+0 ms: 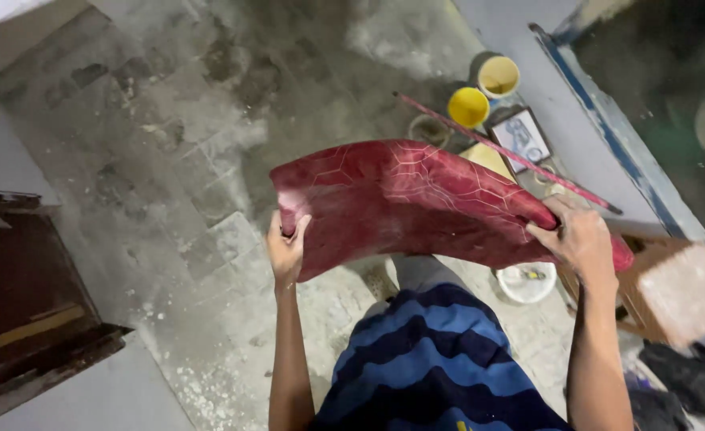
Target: The person picks up a red mat, a beige pillow, a blue cylindrical pillow, and two black bags from the floor and stacks them in a corner of the room. The items are handled one at a time and placed in a neat pile.
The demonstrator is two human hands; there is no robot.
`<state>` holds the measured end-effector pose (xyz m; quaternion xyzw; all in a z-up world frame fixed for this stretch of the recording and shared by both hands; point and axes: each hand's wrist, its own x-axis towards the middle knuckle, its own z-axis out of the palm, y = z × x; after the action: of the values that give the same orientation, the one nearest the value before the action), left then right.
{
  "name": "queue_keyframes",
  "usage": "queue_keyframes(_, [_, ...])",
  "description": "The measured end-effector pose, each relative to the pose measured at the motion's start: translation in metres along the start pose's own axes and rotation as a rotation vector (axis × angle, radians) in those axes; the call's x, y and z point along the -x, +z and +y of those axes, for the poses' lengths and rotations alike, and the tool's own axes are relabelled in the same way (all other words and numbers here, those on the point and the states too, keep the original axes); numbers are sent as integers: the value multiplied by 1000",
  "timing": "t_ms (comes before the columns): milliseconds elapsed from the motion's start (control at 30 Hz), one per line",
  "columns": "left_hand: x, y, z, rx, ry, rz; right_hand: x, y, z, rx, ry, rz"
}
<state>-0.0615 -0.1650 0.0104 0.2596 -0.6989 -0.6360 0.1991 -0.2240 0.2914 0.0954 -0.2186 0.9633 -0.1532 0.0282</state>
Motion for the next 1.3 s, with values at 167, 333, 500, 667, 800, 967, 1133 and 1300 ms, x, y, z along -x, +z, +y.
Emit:
queue_keyframes(167, [-83,3,-12,-292,-36,116,-114,24,-2,26,-99,-3])
queue_keyframes(333, [-173,12,-13,-382,-62,184,-216,36,-17,-62,-65,-61])
queue_keyframes(500, [-250,12,2,-398,-111,239,-331,29,-37,-76,-111,-89])
queue_keyframes(667, [-330,11,17,-378,-50,286,-443,18,-72,-34,-93,-149])
queue_keyframes(800, [-402,3,2,-405,-67,321,-530,30,-95,19,-182,-61])
queue_keyframes(967, [-507,-11,-3,-359,-88,291,-620,40,-136,38,-170,-61])
queue_keyframes(1133, [-595,-13,12,-323,-43,268,-697,38,-172,-18,-141,-3])
queue_keyframes(1300, [-675,-17,15,-322,-196,273,-776,50,-193,-7,-24,-133])
